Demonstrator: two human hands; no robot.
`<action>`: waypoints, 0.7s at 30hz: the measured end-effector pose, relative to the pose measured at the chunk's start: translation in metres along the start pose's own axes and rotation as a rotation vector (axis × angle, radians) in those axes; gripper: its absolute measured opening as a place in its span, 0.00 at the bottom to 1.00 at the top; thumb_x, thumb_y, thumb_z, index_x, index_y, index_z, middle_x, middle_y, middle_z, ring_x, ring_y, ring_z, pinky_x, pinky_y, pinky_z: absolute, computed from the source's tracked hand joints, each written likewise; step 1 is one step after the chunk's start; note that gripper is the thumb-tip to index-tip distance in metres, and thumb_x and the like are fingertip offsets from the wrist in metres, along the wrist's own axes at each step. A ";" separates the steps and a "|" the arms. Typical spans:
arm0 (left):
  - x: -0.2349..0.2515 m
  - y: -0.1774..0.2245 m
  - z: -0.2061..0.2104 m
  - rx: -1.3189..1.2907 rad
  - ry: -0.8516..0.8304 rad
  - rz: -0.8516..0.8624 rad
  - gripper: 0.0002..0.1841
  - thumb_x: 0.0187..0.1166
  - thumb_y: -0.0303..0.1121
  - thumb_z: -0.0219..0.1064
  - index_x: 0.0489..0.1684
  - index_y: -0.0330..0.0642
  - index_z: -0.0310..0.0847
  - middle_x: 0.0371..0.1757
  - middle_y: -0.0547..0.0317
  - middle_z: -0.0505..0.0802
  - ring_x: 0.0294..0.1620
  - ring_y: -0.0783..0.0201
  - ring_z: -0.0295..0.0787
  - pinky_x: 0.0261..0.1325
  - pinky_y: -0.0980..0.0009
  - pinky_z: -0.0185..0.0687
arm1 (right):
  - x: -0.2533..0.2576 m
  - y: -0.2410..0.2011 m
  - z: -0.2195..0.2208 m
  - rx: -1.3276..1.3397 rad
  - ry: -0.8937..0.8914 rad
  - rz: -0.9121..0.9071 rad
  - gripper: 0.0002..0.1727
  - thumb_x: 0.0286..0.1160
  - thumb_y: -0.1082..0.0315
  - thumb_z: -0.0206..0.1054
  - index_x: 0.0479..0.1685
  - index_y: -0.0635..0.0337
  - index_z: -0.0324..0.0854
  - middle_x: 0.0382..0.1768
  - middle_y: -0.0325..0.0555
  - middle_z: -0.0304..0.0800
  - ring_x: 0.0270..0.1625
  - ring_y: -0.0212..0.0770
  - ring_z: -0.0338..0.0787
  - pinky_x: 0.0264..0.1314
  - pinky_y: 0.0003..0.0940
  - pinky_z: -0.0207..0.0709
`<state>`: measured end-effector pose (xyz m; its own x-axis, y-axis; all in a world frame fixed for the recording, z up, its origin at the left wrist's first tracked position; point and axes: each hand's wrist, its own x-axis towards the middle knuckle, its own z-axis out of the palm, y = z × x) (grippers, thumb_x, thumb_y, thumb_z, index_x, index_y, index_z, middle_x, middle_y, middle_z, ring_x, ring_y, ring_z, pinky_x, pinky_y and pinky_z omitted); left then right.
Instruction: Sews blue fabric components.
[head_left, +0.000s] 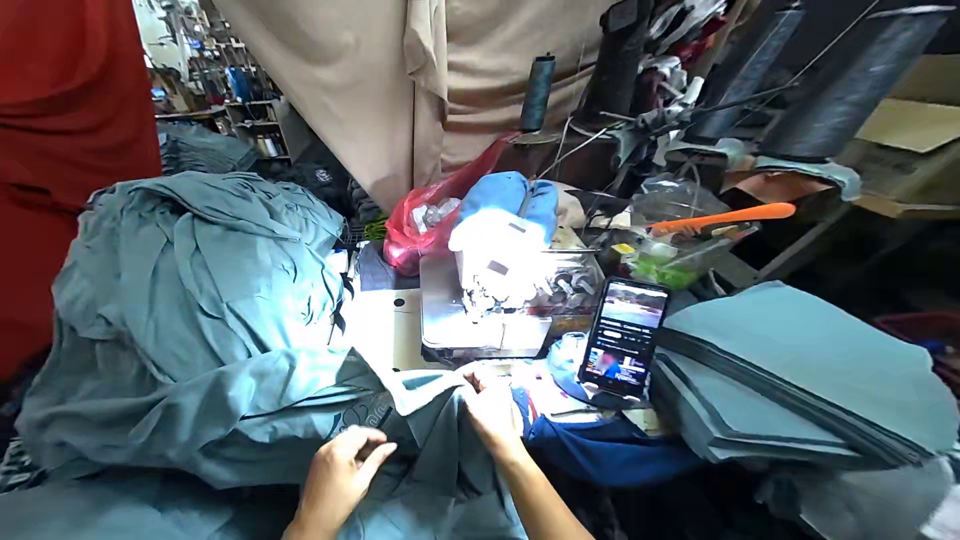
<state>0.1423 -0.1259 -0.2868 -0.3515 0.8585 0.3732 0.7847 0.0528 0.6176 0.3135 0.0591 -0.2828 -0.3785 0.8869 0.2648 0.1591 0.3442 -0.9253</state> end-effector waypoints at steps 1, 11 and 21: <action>0.009 0.006 0.011 -0.012 0.125 0.027 0.19 0.71 0.44 0.78 0.48 0.37 0.91 0.49 0.49 0.95 0.43 0.59 0.95 0.44 0.61 0.93 | -0.001 0.000 0.000 0.030 0.003 -0.014 0.07 0.67 0.76 0.65 0.38 0.66 0.89 0.32 0.42 0.91 0.37 0.30 0.89 0.46 0.31 0.83; 0.088 0.022 0.003 -0.237 0.200 0.060 0.07 0.77 0.28 0.69 0.42 0.34 0.89 0.42 0.55 0.95 0.49 0.66 0.92 0.59 0.66 0.88 | 0.005 -0.010 -0.022 0.194 -0.368 0.002 0.07 0.74 0.68 0.70 0.40 0.63 0.86 0.29 0.31 0.86 0.32 0.19 0.82 0.41 0.19 0.78; 0.129 0.038 -0.039 -0.229 0.015 0.207 0.04 0.71 0.36 0.77 0.35 0.48 0.93 0.33 0.72 0.94 0.35 0.81 0.89 0.44 0.80 0.87 | 0.015 -0.049 -0.016 0.193 -0.491 0.027 0.11 0.79 0.61 0.70 0.44 0.62 0.88 0.34 0.32 0.88 0.36 0.18 0.82 0.44 0.18 0.77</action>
<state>0.1072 -0.0324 -0.1881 -0.2054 0.8311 0.5167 0.7056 -0.2401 0.6667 0.3143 0.0605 -0.2289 -0.7666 0.6299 0.1248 0.0213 0.2191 -0.9755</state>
